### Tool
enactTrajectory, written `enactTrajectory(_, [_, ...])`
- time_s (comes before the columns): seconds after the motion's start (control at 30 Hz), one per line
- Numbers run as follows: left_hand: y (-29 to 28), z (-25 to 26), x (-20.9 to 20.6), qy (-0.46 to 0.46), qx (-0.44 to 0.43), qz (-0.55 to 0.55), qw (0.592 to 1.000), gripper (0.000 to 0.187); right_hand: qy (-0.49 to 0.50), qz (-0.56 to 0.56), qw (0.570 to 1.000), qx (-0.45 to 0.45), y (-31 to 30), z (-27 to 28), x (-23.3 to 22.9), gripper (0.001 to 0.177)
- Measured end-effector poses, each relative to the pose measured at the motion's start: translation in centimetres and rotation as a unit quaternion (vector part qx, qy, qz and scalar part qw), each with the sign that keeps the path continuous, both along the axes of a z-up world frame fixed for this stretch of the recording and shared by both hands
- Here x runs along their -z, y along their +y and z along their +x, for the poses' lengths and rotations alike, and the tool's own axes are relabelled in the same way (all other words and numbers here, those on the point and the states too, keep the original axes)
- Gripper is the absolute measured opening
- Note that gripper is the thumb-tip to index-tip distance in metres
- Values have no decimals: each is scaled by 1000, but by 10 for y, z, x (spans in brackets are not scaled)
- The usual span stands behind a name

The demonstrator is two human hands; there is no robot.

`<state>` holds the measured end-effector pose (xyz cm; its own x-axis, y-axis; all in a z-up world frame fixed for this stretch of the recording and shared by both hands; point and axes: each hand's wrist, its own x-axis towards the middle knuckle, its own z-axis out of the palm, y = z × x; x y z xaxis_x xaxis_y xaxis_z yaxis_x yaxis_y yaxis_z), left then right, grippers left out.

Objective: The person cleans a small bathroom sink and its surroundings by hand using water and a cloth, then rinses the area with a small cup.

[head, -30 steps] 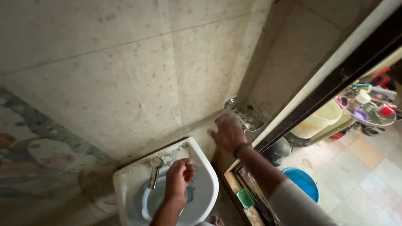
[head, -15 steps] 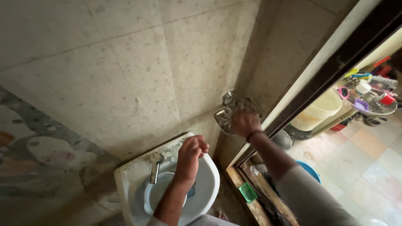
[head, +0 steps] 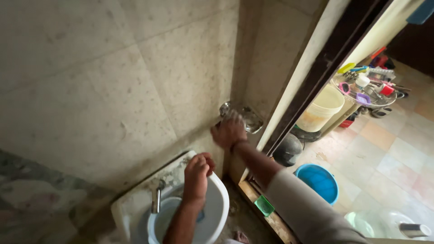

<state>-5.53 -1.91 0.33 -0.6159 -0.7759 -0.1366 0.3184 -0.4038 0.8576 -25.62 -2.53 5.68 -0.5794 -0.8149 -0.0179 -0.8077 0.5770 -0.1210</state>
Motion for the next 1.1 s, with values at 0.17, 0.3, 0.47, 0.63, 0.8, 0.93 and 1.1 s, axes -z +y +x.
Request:
enactTrajectory(0.17, [-2,6,-2,-40,-22,36,998,24,64,-101,993,2,23,-22,-2,85])
enactTrajectory(0.3, [4,-6,7,-16,-4,19,1000,23,-40,17,997,58,4,-7,5,75])
enactTrajectory(0.47, [-7,-12,16,-2,-24,39,999,21,58,-110,992,-10,28,-13,21,81])
enactTrajectory(0.63, [-12,-36,33,-69,-28,-43,996,29,42,27,999,-8,-4,-16,22,58])
enactTrajectory(0.8, [-20,-61,-7,-67,10,-352,934,60,112,-57,979,-162,33,-23,16,47])
enactTrajectory(0.93, [-29,-91,-29,-196,85,-333,918,78,3,52,996,-70,14,-44,21,50])
enactTrajectory(1.1, [-30,-103,8,-141,-24,-494,858,68,111,-57,976,-180,25,-41,43,46])
